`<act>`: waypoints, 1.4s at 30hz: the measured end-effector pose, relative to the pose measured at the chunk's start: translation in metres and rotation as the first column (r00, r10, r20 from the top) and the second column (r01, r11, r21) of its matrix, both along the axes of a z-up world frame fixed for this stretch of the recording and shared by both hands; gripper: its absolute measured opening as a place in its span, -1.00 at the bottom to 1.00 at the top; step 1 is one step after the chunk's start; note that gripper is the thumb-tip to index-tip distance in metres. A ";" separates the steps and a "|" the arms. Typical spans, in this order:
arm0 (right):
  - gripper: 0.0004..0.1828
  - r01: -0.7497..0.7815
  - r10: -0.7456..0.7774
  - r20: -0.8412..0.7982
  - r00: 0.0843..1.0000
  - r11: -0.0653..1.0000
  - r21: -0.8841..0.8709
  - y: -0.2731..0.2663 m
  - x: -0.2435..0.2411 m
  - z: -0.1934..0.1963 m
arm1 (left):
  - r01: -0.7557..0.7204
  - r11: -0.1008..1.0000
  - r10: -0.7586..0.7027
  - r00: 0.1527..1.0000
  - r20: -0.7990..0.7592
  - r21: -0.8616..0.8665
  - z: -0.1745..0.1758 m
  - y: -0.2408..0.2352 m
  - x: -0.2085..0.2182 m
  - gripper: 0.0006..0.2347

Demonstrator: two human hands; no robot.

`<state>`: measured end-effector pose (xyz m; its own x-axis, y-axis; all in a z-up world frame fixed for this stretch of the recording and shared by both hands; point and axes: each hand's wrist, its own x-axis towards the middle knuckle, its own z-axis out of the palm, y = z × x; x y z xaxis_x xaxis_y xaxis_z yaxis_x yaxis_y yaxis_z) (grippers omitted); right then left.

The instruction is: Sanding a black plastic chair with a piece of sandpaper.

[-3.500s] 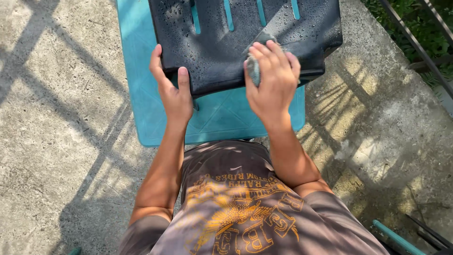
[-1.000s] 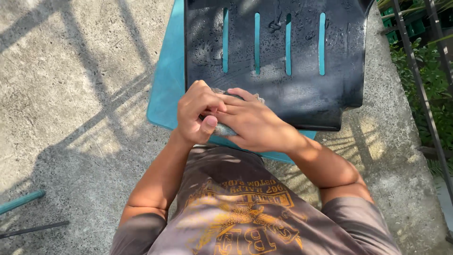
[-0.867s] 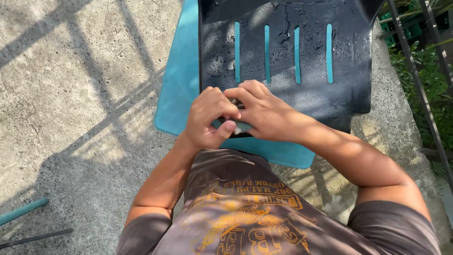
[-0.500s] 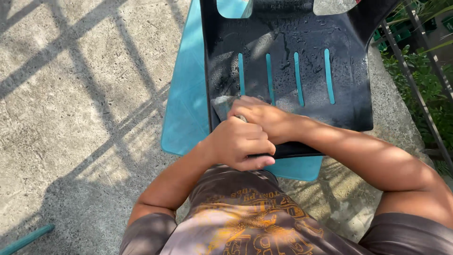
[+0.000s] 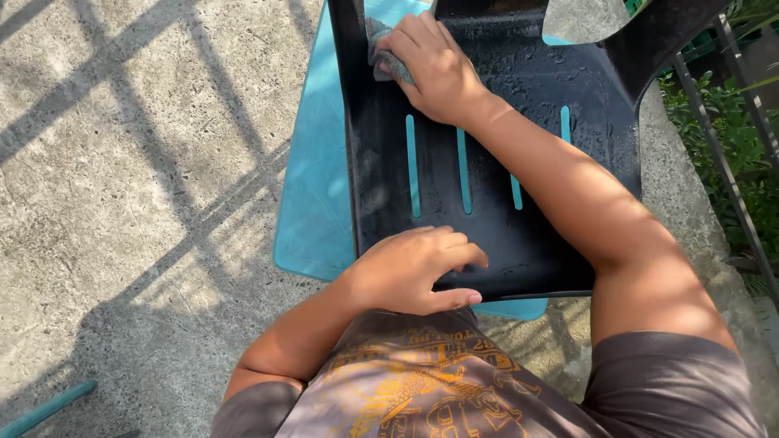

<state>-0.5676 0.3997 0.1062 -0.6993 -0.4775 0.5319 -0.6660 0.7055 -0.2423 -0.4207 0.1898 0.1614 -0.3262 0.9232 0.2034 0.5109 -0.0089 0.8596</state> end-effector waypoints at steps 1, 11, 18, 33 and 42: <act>-0.74 -0.003 0.002 -0.005 1.000 1.000 -0.001 -0.005 0.009 0.007 | -0.003 1.000 0.002 1.000 -0.005 -0.001 -0.002 -0.002 -0.003 -0.69; -0.66 -0.459 0.497 0.641 0.585 0.854 -0.244 -0.005 0.153 0.059 | -0.515 0.844 0.511 0.857 0.072 0.147 -0.011 -0.004 0.001 -0.74; -0.58 -0.314 0.254 0.345 0.904 0.940 0.131 0.028 0.090 0.012 | -0.386 0.919 0.391 0.880 -0.271 0.076 0.001 0.009 0.004 -0.48; -0.64 -0.323 0.283 0.734 0.617 0.942 -0.091 0.028 0.153 0.054 | -0.496 0.868 0.497 0.867 0.024 -0.030 -0.016 0.006 -0.004 -0.50; -0.71 -0.164 0.188 0.643 0.743 0.982 -0.098 0.079 0.138 0.054 | -0.524 0.851 0.521 0.841 -0.145 0.018 -0.013 0.016 -0.009 -0.52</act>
<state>-0.4293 0.4789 0.1601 -0.7864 -0.6177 0.0015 -0.4529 0.5749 -0.6814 -0.4300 0.2054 0.1488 -0.7312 0.6283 0.2657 0.5490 0.3108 0.7759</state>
